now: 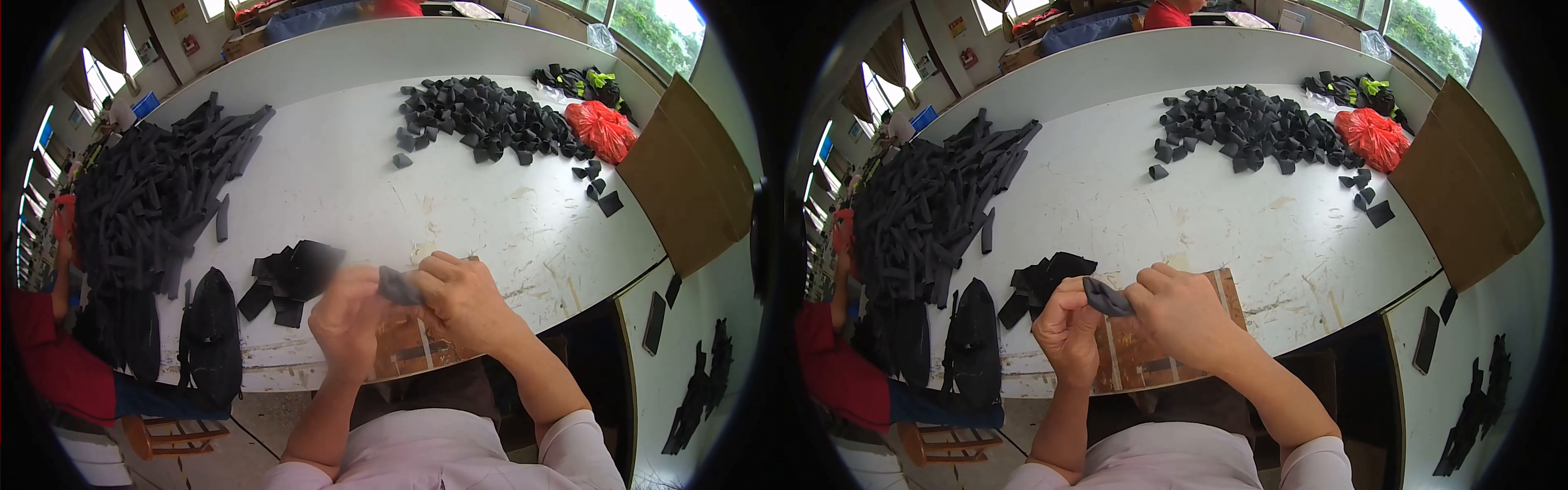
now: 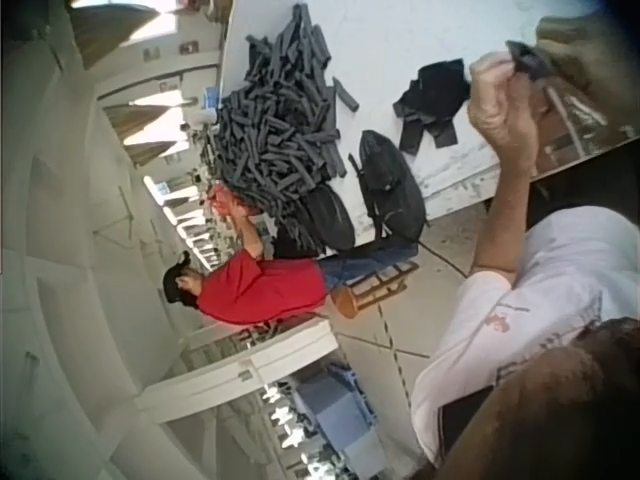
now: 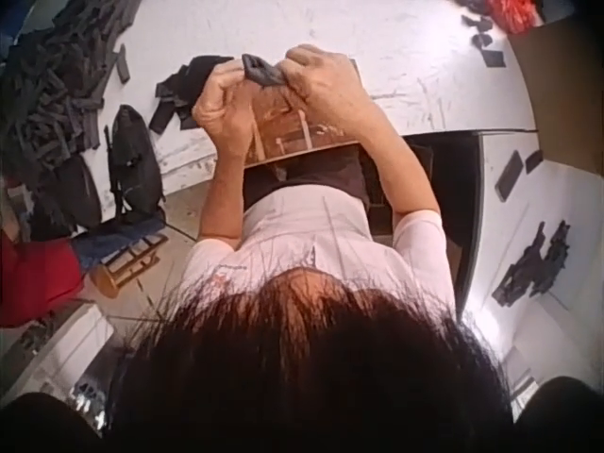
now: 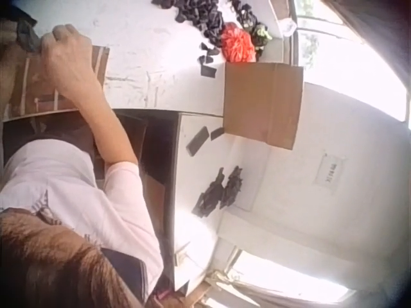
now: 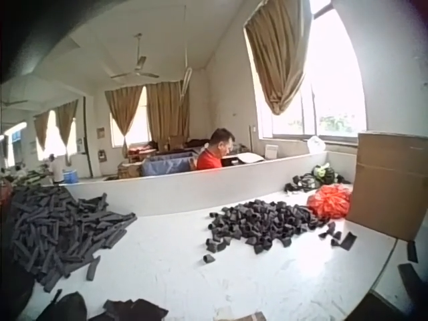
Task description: Assembling and shaping small black foam components at a factory workbench by applying them to a template.
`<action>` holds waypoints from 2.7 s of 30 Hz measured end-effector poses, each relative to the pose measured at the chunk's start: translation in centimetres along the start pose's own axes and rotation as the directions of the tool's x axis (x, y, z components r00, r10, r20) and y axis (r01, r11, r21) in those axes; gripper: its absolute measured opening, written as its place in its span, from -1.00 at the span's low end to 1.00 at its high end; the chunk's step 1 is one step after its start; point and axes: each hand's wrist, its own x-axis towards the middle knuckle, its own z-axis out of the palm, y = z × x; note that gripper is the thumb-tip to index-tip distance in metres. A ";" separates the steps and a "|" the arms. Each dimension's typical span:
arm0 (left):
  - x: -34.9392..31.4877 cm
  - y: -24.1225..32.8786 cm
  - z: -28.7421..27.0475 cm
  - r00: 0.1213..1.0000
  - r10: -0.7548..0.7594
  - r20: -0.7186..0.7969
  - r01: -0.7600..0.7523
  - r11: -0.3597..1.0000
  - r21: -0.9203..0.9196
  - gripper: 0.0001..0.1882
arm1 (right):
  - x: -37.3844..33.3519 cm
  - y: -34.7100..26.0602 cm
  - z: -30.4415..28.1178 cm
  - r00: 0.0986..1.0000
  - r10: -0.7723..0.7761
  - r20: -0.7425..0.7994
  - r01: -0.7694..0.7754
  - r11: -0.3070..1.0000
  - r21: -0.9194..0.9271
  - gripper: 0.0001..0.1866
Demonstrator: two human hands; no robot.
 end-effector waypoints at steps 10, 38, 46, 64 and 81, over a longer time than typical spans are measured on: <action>-1.4 -2.5 0.2 0.981 -0.187 -0.048 0.182 0.980 -0.083 -0.95 | -2.0 1.9 4.3 0.983 0.166 0.073 -0.175 0.973 0.152 -0.86; -0.4 -2.1 -0.6 0.948 -0.234 0.215 0.255 0.964 -0.077 -0.74 | -2.2 1.5 5.5 0.980 0.197 0.025 -0.198 0.955 0.222 -0.75; 1.2 0.7 0.6 0.925 -0.238 0.296 0.319 0.910 -0.265 -0.82 | -1.8 0.7 2.8 0.992 0.123 -0.025 -0.107 0.934 0.341 -0.85; 1.4 0.9 1.3 0.962 -0.233 0.145 0.274 0.833 -0.481 -0.84 | -2.8 1.9 4.0 0.950 0.250 0.189 -0.294 0.918 0.266 -0.75; 1.5 0.2 -0.7 0.961 -0.213 -0.176 0.083 0.830 -0.552 -0.89 | -1.8 0.9 2.1 0.987 0.152 0.057 -0.161 0.954 0.254 -0.75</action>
